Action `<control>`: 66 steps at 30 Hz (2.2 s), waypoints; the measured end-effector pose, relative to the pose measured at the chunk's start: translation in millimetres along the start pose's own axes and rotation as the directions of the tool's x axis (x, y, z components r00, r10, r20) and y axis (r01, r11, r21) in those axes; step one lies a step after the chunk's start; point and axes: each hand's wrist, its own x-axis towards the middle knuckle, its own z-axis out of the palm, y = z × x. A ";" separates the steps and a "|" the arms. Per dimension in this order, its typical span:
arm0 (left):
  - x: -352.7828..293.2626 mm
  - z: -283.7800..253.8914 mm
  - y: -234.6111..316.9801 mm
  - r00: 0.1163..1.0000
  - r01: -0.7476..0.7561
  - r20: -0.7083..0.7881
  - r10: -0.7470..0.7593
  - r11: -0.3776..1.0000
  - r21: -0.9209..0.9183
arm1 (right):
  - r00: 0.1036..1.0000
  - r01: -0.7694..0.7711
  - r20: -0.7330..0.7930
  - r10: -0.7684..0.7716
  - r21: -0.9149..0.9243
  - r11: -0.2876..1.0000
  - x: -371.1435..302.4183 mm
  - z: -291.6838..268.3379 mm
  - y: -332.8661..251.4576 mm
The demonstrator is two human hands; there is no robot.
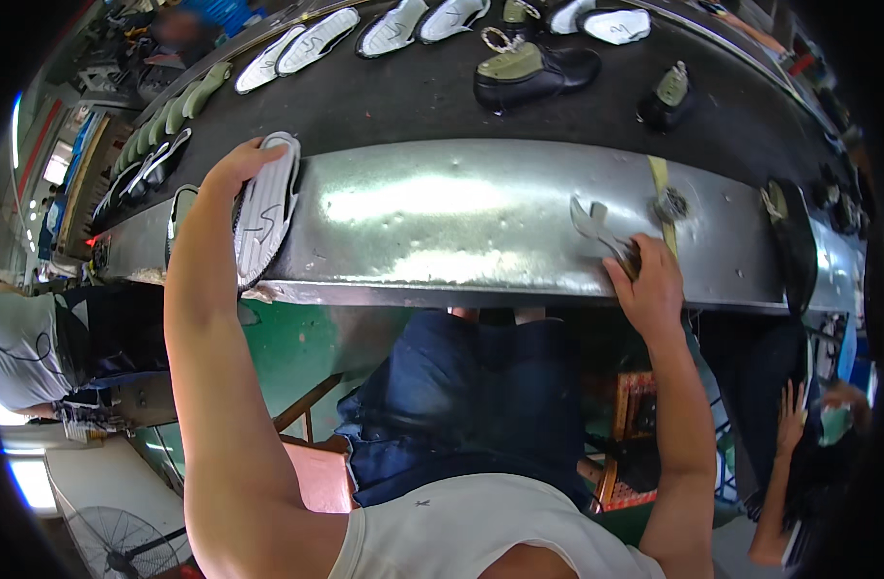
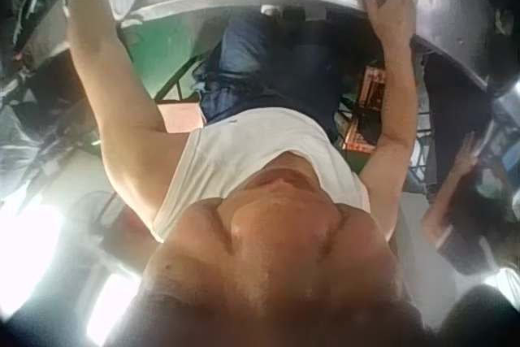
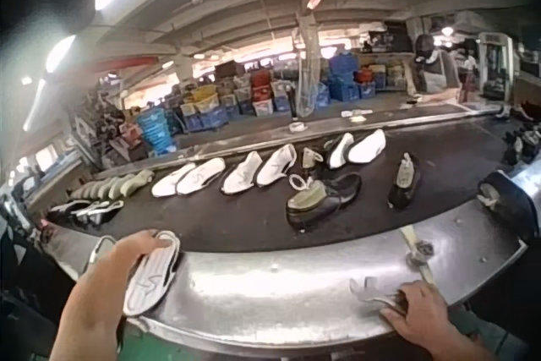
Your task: Performing manual assembly and finishing operations on shoes at an industrial production line.
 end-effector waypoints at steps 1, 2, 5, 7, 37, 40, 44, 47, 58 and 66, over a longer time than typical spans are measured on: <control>-14.4 -0.5 -2.2 1.000 -0.012 0.003 0.012 1.000 0.002 | 1.000 -0.005 0.017 0.004 0.026 1.000 0.4 1.8 -0.2; -28.0 -1.7 -5.8 0.999 -0.034 0.016 0.037 0.989 -0.144 | 0.999 -0.008 0.036 0.007 0.053 0.999 0.0 0.6 -1.5; -82.0 15.7 -9.5 0.964 -0.206 0.067 0.259 0.878 -0.432 | 0.992 -0.071 0.117 0.048 0.202 0.977 -5.5 -13.3 -6.4; -144.0 44.7 1.1 0.860 -0.369 0.052 0.508 0.687 -0.626 | 0.985 -0.119 0.155 0.075 0.303 0.945 -33.0 -29.2 -32.5; -341.7 361.7 -125.0 0.733 -0.254 0.257 0.630 0.604 -0.755 | 0.610 -0.545 0.791 -0.040 0.456 0.704 -255.9 2.8 -155.0; -332.6 361.8 -130.1 0.700 -0.164 0.296 0.650 0.549 -0.819 | 0.772 -0.365 0.635 -0.028 0.479 0.799 -269.2 15.6 -155.4; -332.8 361.4 -127.9 0.663 -0.100 0.333 0.671 0.519 -0.849 | 0.810 -0.276 0.585 -0.029 0.425 0.862 -278.6 6.3 -160.3; -340.2 361.1 -124.0 0.687 -0.044 0.357 0.633 0.527 -0.849 | 0.741 -0.278 0.671 0.014 0.288 0.916 -272.8 -18.7 -172.2; -347.9 376.2 -103.4 0.852 -0.230 0.165 0.496 0.640 -0.733 | 0.434 -0.646 0.901 0.021 0.294 0.705 -229.8 -69.3 -175.4; -349.3 401.6 -136.2 0.778 -0.212 0.277 0.564 0.650 -0.730 | 0.785 -0.551 0.562 0.260 0.442 0.708 -259.7 -17.2 -157.0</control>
